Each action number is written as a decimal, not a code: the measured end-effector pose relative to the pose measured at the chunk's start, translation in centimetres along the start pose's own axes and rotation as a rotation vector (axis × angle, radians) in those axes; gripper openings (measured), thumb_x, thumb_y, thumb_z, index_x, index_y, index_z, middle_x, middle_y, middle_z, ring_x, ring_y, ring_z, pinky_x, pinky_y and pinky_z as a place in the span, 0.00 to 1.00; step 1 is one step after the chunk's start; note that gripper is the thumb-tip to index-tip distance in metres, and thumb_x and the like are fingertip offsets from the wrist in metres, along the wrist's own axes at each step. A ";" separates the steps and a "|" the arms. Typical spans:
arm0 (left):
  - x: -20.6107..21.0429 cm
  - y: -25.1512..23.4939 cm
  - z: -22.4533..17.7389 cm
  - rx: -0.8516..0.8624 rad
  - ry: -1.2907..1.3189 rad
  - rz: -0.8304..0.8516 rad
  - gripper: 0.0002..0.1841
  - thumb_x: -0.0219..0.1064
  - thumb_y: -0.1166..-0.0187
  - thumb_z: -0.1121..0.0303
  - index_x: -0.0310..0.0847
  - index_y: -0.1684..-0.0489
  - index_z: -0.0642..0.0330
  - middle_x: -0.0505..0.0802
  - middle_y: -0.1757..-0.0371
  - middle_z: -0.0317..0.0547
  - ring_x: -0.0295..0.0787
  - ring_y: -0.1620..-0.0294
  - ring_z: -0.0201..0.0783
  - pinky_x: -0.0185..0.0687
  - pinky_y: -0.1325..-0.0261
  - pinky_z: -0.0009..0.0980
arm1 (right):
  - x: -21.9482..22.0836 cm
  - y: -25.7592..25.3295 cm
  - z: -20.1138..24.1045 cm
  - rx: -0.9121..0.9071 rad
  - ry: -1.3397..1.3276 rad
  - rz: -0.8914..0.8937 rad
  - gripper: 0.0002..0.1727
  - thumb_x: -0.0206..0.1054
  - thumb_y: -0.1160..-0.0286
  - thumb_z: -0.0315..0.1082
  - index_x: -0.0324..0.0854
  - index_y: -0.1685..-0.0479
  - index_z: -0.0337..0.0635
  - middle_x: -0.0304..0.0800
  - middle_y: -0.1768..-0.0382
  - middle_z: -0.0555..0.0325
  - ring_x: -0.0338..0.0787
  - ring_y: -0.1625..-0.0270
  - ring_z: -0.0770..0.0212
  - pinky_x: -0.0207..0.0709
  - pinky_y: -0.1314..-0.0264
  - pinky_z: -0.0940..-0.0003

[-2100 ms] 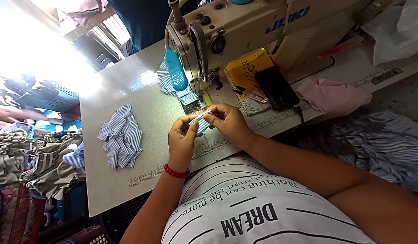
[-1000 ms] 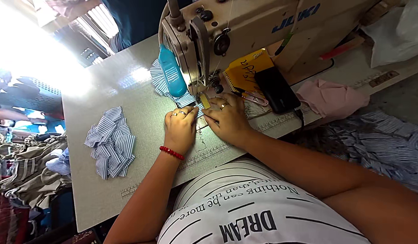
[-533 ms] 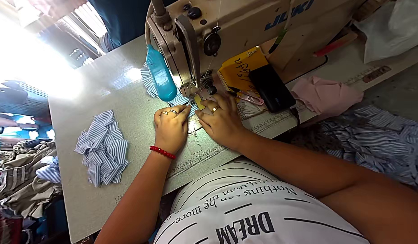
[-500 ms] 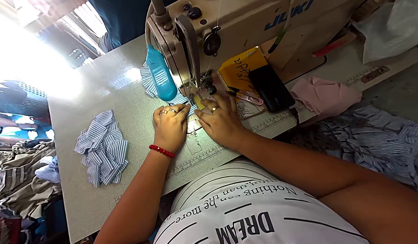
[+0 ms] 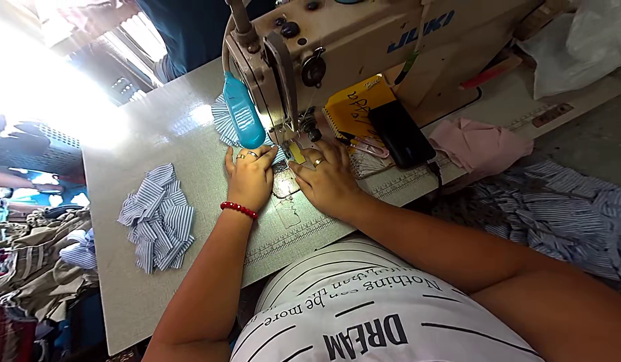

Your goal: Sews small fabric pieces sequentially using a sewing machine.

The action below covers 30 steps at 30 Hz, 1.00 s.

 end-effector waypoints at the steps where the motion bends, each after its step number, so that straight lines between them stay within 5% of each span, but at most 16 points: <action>1: 0.0 0.0 0.1 -0.016 -0.008 0.002 0.24 0.50 0.16 0.71 0.87 0.29 0.45 0.91 0.31 0.41 0.82 0.24 0.52 0.42 0.16 0.73 | 0.0 0.0 0.0 -0.001 -0.005 -0.005 0.23 0.52 0.11 0.48 0.84 0.25 0.61 0.81 0.23 0.49 0.62 0.10 0.38 0.40 0.11 0.26; 7: 0.2 -0.1 0.4 -0.092 -0.034 0.018 0.24 0.50 0.16 0.69 0.86 0.28 0.46 0.90 0.28 0.40 0.80 0.22 0.50 0.43 0.14 0.71 | -0.1 0.1 0.0 -0.026 -0.027 -0.035 0.22 0.54 0.12 0.47 0.87 0.29 0.57 0.82 0.24 0.49 0.65 0.12 0.37 0.44 0.12 0.26; 12: -3.5 1.5 4.1 -0.177 0.015 -0.125 0.17 0.57 0.12 0.66 0.91 0.40 0.60 0.92 0.36 0.55 0.85 0.30 0.57 0.74 0.24 0.55 | -0.4 0.1 0.3 -0.079 -0.087 -0.077 0.21 0.55 0.14 0.46 0.90 0.37 0.50 0.86 0.29 0.46 0.69 0.15 0.34 0.49 0.13 0.27; 15: -7.8 3.6 10.5 -0.451 -0.090 -0.099 0.16 0.59 0.16 0.73 0.86 0.37 0.70 0.86 0.30 0.68 0.77 0.24 0.68 0.69 0.21 0.61 | -0.6 0.1 0.5 -0.096 -0.100 -0.081 0.21 0.55 0.14 0.45 0.91 0.39 0.48 0.86 0.31 0.45 0.69 0.16 0.34 0.51 0.14 0.28; 18: -8.9 6.1 15.9 -0.699 -0.166 0.051 0.21 0.64 0.23 0.78 0.82 0.30 0.70 0.81 0.25 0.70 0.71 0.20 0.70 0.66 0.21 0.66 | -0.3 0.1 0.5 -0.102 -0.107 -0.076 0.21 0.56 0.15 0.45 0.91 0.39 0.48 0.86 0.31 0.46 0.68 0.15 0.34 0.50 0.13 0.28; 22: -7.5 7.1 17.8 -0.740 -0.259 0.197 0.18 0.62 0.19 0.75 0.85 0.34 0.68 0.84 0.28 0.69 0.75 0.22 0.70 0.70 0.24 0.67 | -0.4 0.2 0.4 -0.094 -0.114 -0.097 0.21 0.55 0.15 0.45 0.91 0.41 0.48 0.87 0.32 0.46 0.68 0.15 0.35 0.50 0.13 0.28; 25: -8.5 7.3 17.2 -0.709 -0.282 0.100 0.17 0.54 0.10 0.68 0.87 0.37 0.64 0.88 0.34 0.68 0.81 0.27 0.69 0.73 0.28 0.66 | -0.7 0.3 0.5 -0.110 -0.115 -0.126 0.20 0.56 0.16 0.44 0.92 0.43 0.47 0.88 0.33 0.46 0.70 0.15 0.36 0.51 0.13 0.29; 30: -12.6 7.8 16.0 -0.789 -0.023 -0.197 0.18 0.53 0.09 0.68 0.84 0.33 0.66 0.92 0.40 0.66 0.88 0.35 0.61 0.74 0.27 0.60 | -1.4 0.5 0.6 -0.134 -0.137 -0.175 0.19 0.57 0.17 0.44 0.93 0.46 0.47 0.89 0.36 0.47 0.72 0.17 0.35 0.54 0.14 0.29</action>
Point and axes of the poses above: each hand's wrist, its own y-axis away from the middle knuckle, its own x-axis out of the palm, z = x × y, the point moved 10 cm from there along -y, towards the middle knuckle
